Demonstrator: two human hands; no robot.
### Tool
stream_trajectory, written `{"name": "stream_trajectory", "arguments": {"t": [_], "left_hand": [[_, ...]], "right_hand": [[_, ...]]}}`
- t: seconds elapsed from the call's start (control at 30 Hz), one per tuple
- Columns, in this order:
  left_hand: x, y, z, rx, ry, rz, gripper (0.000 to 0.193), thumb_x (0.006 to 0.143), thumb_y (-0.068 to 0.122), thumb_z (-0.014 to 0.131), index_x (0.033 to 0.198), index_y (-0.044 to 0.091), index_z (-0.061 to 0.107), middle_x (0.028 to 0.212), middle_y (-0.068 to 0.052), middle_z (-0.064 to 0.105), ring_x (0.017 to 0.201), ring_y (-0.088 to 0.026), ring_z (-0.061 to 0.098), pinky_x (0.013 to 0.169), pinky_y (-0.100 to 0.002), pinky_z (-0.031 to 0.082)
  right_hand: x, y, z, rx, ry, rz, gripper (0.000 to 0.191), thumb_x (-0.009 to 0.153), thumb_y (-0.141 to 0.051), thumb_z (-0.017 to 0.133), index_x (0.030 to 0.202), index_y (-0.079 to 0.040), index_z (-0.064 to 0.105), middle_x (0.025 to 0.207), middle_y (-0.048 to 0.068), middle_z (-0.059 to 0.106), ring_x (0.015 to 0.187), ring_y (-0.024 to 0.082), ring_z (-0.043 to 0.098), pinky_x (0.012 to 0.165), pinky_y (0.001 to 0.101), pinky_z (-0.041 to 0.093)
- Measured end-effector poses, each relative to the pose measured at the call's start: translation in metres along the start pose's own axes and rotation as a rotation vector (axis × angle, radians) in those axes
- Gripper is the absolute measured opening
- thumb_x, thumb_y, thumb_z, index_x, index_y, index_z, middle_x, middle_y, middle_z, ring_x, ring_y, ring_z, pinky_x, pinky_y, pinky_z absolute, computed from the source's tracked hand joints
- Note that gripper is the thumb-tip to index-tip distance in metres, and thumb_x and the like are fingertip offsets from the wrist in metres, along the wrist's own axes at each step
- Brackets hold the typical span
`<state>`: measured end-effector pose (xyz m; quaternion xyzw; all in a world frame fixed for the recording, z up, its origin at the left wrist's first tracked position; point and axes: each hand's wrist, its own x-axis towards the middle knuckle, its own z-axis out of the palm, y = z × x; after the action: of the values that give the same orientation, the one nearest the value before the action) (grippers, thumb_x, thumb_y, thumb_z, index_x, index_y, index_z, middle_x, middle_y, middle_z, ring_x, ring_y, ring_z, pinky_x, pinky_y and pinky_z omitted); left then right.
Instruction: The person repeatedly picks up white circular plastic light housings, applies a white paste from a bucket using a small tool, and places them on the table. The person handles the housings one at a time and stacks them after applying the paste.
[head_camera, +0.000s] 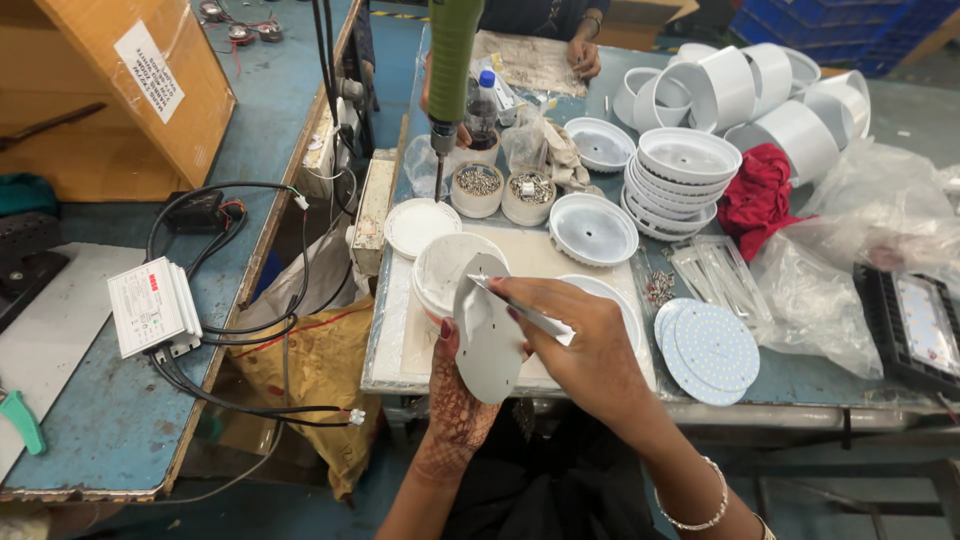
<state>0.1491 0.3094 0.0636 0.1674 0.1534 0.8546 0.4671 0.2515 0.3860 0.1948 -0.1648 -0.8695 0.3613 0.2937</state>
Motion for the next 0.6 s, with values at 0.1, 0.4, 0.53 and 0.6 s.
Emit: {"name": "stream_trajectory", "arguments": {"t": [0.1,0.4,0.53,0.6], "left_hand": [[-0.002,-0.002,-0.007,-0.007,-0.047,-0.033,0.089,0.093,0.057,0.062,0.157,0.005,0.030,0.155,-0.018,0.046,0.143,-0.029,0.045,0.118,-0.047,0.042],[-0.003,-0.005,-0.007,0.064,0.004,-0.035,0.093,0.092,0.060,0.062,0.158,0.003,0.031,0.152,-0.019,0.050,0.142,-0.030,0.047,0.118,-0.045,0.039],[-0.010,-0.003,0.009,0.169,-0.027,0.013,0.103,0.088,0.065,0.065,0.163,0.008,0.024,0.154,-0.017,0.041,0.131,-0.031,0.044,0.118,-0.050,0.040],[-0.011,-0.001,0.018,0.269,-0.076,0.067,0.111,0.081,0.070,0.067,0.163,0.014,0.017,0.161,-0.012,0.033,0.146,-0.027,0.039,0.116,-0.049,0.037]], "right_hand": [[-0.008,0.002,0.007,-0.002,0.046,-0.104,0.037,0.084,0.005,0.066,0.119,-0.006,0.074,0.115,0.011,0.077,0.095,0.023,0.078,0.080,0.0286,0.062],[-0.042,0.014,0.022,0.062,0.167,-0.074,0.024,0.090,0.002,0.067,0.111,-0.002,0.076,0.106,0.012,0.078,0.095,0.019,0.077,0.084,0.0293,0.059],[-0.017,0.040,0.012,0.079,0.242,0.193,0.019,0.091,-0.011,0.071,0.106,0.000,0.076,0.088,0.012,0.079,0.079,0.015,0.074,0.073,0.0287,0.056],[-0.012,0.045,0.013,0.053,0.268,0.274,0.021,0.090,-0.016,0.073,0.103,0.001,0.076,0.080,0.010,0.079,0.071,0.013,0.073,0.067,0.0283,0.055]]}}
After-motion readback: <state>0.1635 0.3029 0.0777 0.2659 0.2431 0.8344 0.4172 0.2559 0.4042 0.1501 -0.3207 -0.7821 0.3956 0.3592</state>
